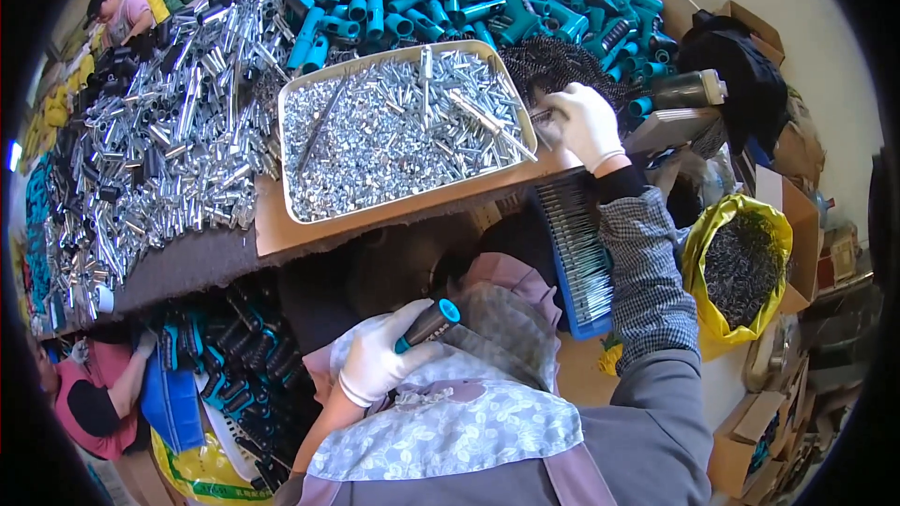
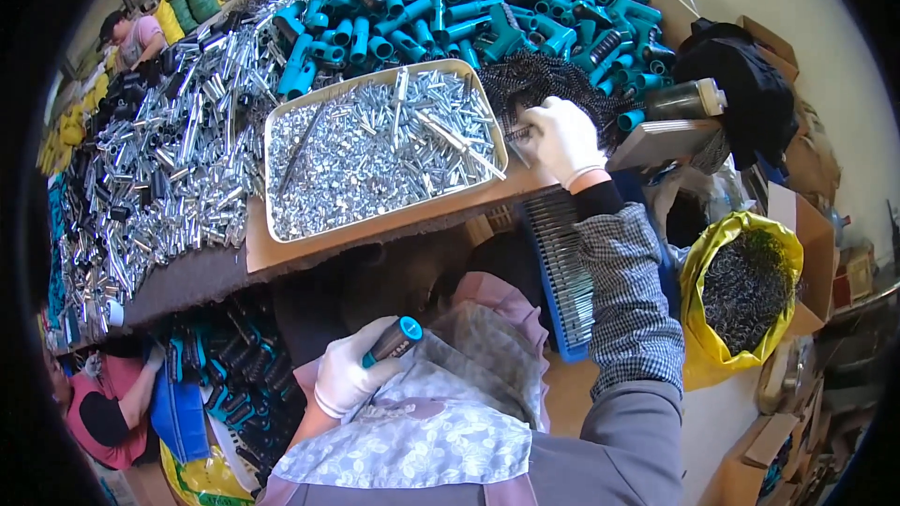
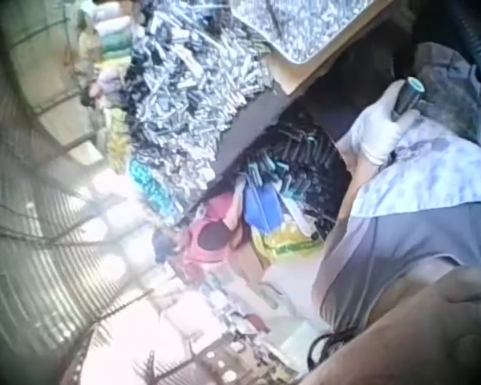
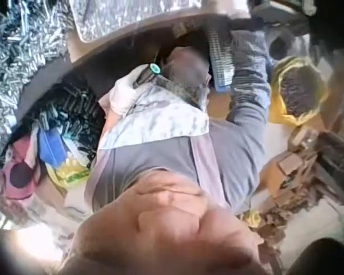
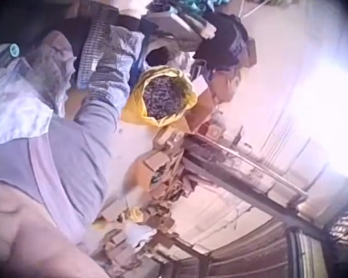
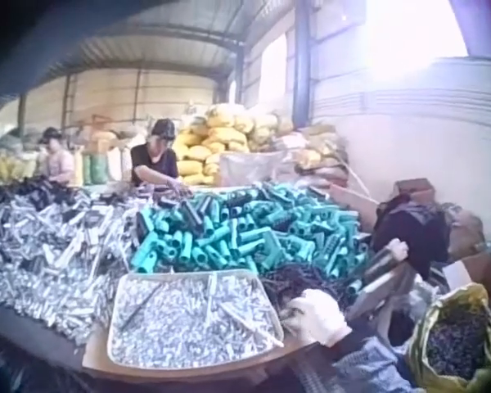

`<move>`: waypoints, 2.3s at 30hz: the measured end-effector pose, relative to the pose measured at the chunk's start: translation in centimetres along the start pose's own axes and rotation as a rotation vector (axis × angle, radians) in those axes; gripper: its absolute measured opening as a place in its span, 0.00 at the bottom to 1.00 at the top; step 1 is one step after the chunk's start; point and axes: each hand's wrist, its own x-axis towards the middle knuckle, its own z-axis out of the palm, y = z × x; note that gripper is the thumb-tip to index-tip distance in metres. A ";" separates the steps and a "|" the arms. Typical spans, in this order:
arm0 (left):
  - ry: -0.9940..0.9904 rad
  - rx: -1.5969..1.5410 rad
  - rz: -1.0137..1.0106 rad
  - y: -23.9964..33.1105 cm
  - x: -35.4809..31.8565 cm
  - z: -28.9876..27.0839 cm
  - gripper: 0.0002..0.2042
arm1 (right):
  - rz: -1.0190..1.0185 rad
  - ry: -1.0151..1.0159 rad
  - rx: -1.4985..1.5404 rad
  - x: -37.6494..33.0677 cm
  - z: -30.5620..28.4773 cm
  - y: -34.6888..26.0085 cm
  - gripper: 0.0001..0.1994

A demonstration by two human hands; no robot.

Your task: Assembling components of a handheld tool, likely a caulking gun, by inserting rods, springs, and triggers into plastic handles.

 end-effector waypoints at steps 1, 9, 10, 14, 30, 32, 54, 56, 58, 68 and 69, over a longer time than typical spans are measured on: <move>-0.002 0.011 0.007 0.4 0.3 -0.1 0.28 | -0.049 -0.021 -0.057 0.4 0.4 -0.3 0.08; 0.029 0.014 -0.024 0.1 0.0 0.4 0.29 | -0.097 -0.121 0.051 2.8 0.9 -0.3 0.08; 0.018 -0.004 -0.045 0.2 0.0 0.4 0.29 | -0.096 -0.015 0.145 3.4 0.9 -0.3 0.07; -0.004 0.027 -0.036 0.5 0.4 0.3 0.29 | 0.043 0.088 0.208 6.7 -0.2 -4.7 0.13; 0.236 -0.463 -0.314 -1.6 0.1 -0.8 0.31 | -0.253 -0.294 0.975 0.9 -6.7 -14.9 0.15; 0.211 -0.448 -0.338 -0.7 0.8 -2.1 0.31 | -0.290 -0.478 1.089 -1.6 -6.6 -17.9 0.10; -0.044 0.121 0.105 -0.6 4.7 -2.5 0.32 | -0.237 -0.264 0.879 -4.5 -5.0 -17.8 0.14; -0.083 0.132 0.110 -0.1 4.7 -1.9 0.32 | -0.282 -0.274 0.831 -4.2 -5.3 -17.3 0.14; 0.078 -0.174 -0.164 0.6 4.8 -0.8 0.31 | -0.410 -0.316 0.709 -3.5 -6.2 -17.0 0.14; 0.268 -0.020 -0.132 -0.9 4.9 -2.0 0.31 | -0.270 0.097 0.364 11.4 -3.1 0.3 0.13; 0.238 -0.033 -0.146 -1.0 5.2 -2.2 0.31 | 0.101 0.259 0.397 13.5 -3.3 5.0 0.13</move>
